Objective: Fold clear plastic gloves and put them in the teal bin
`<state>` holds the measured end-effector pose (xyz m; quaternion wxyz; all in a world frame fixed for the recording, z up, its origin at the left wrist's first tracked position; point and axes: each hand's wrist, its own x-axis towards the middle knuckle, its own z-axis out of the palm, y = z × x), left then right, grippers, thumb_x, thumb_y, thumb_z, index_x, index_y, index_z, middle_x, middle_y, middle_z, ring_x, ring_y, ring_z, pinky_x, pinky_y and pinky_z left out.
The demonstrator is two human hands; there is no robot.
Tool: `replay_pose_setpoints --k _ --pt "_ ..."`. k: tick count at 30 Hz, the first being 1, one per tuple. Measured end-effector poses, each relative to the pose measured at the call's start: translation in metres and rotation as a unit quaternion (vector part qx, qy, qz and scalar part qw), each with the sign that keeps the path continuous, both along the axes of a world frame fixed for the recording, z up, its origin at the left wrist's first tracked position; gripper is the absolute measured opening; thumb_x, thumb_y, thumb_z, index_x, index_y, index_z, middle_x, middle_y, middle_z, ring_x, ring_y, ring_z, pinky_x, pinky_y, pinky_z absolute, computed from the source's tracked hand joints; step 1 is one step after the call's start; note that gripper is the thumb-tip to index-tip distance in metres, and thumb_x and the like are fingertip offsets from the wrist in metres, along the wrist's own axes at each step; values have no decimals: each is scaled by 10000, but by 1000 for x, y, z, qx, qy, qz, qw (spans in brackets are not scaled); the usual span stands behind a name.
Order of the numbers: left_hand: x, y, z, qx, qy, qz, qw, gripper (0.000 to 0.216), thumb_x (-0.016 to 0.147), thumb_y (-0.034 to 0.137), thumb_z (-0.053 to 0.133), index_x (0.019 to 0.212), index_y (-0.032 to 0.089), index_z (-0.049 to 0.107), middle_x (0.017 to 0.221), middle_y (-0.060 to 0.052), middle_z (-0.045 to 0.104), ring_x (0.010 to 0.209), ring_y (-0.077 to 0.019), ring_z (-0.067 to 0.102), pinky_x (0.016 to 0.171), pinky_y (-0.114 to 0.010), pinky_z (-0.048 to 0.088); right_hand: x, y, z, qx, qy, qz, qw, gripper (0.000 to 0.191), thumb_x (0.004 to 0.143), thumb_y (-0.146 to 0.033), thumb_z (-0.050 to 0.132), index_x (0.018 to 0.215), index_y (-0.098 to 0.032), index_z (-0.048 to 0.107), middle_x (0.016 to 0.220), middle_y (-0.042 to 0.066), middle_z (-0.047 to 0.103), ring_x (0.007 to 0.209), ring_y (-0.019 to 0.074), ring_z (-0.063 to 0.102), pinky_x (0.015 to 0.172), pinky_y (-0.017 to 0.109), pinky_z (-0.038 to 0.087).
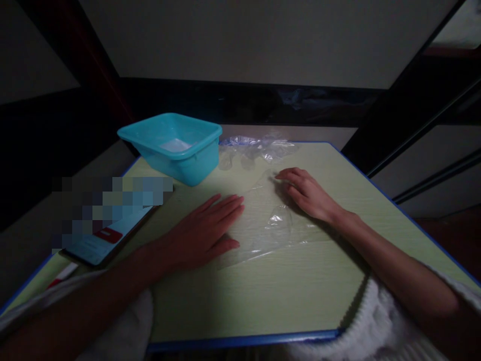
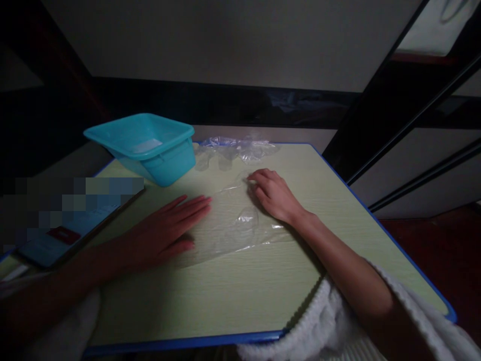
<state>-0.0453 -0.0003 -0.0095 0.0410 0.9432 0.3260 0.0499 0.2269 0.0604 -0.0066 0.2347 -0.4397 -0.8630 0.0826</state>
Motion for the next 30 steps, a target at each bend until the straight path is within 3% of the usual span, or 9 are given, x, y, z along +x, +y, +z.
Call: replay_pose_setpoints --k 6,12,21,26,30 --pt "-3 4 -1 23 18 28 999 606 957 466 171 1365 50 337 1450 -183 319 1354 -254 262 1107 -457 185 -4 14 -15 -35 -58 -61 996 415 903 -259 307 1236 -144 526 1310 171 485 1244 312 385 985 571 274" --pt "0 3 -1 18 35 29 999 583 955 457 197 1352 62 358 1444 -174 336 1344 -250 286 1102 -453 200 -10 26 -12 -58 -49 -65 995 414 876 -220 342 1223 -129 548 1333 163 485 1246 335 397 983 628 235" --pt "0 2 -1 9 38 36 999 563 956 434 232 1363 61 345 1451 -169 324 1336 -258 302 1103 -460 196 -10 27 -8 -59 37 -44 997 378 798 -171 444 1127 -70 600 1207 166 578 1129 260 530 999 413 373" --pt "-1 1 0 0 36 42 998 558 955 434 240 1368 71 336 1458 -161 315 1341 -251 294 1108 -445 189 -10 26 -6 -45 110 -54 991 341 787 -181 458 1069 -81 622 1161 160 601 1076 257 564 959 425 419" --pt "-1 2 -2 9 32 37 999 565 957 441 227 1368 69 334 1453 -161 325 1338 -249 299 1106 -437 193 -11 26 -8 -39 243 -54 968 223 748 -227 521 865 -104 666 974 136 656 893 235 625 855 425 486"
